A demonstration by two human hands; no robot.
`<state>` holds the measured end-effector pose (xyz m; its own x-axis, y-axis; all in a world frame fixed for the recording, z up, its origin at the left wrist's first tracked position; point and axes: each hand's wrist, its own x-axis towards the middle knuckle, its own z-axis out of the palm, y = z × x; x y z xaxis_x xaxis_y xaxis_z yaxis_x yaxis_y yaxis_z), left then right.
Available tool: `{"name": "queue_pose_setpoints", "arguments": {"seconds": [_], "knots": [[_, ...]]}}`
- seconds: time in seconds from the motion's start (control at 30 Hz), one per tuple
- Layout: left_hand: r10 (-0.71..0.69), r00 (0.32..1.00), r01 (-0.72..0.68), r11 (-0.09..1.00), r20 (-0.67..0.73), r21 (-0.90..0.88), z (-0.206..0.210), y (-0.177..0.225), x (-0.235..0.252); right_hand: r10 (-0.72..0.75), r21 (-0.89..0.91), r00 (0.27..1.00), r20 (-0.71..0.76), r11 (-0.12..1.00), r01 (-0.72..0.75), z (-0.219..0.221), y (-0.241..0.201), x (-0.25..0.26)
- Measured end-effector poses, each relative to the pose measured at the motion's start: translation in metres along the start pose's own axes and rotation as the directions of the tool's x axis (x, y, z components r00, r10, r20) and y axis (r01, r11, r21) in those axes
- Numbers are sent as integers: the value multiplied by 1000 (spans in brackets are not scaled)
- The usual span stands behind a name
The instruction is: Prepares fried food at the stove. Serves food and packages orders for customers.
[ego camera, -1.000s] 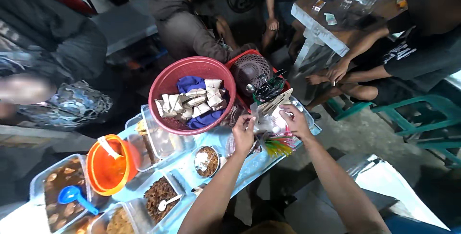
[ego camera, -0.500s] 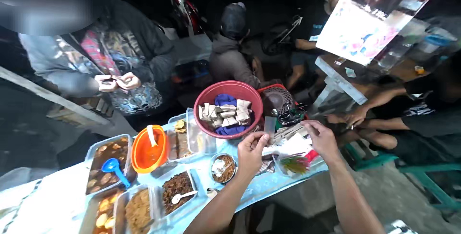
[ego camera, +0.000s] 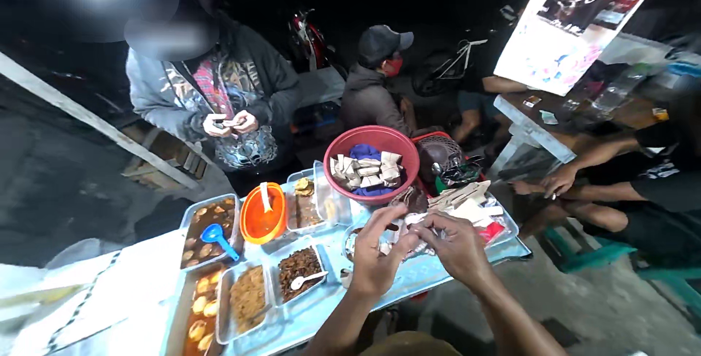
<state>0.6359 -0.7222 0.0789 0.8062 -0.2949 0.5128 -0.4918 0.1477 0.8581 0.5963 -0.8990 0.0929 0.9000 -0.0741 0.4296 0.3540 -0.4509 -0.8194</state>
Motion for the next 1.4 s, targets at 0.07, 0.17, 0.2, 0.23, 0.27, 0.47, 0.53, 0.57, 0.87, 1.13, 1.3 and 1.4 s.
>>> {"name": "queue_pose_setpoints", "arguments": {"seconds": [0.07,0.17,0.2,0.23,0.27,0.47,0.53,0.57,0.87,1.13,1.3,1.4], "knots": [[-9,999,6,998,53,61,-11,10,-2,-46,-69,997,65,996,50,6,-4,-4],[-43,996,39,998,79,50,-27,18,-12,-60,-116,995,82,991,69,19,-12,-7],[-59,996,57,998,74,23,-33,21,-15,-48,-114,996,81,992,57,24,-14,-8],[-77,995,77,997,65,4,-38,24,-18,-36,-100,996,82,994,45,29,-15,-9],[-88,995,88,996,53,-10,-43,26,-21,-26,-73,996,81,997,32,34,-16,-9],[-75,978,66,997,-192,-50,-65,32,-34,-60,123,998,36,991,55,48,-29,-13],[-63,979,48,995,-196,-83,-70,33,-37,-186,141,983,3,973,184,52,-33,-17],[-56,978,39,995,-200,-92,-72,32,-38,-249,116,969,-3,962,247,53,-36,-19],[23,991,-25,1000,-132,-15,-75,38,-44,-415,-229,909,43,881,413,59,-43,-18],[12,990,-10,1000,-141,12,-66,35,-42,-356,-255,934,24,901,350,46,-39,-18],[-35,987,26,998,-157,-57,-53,33,-38,-379,-224,925,-4,902,369,30,-31,-23],[-34,986,26,998,-161,-50,-42,31,-37,-428,-220,903,31,879,424,16,-29,-26]]}}
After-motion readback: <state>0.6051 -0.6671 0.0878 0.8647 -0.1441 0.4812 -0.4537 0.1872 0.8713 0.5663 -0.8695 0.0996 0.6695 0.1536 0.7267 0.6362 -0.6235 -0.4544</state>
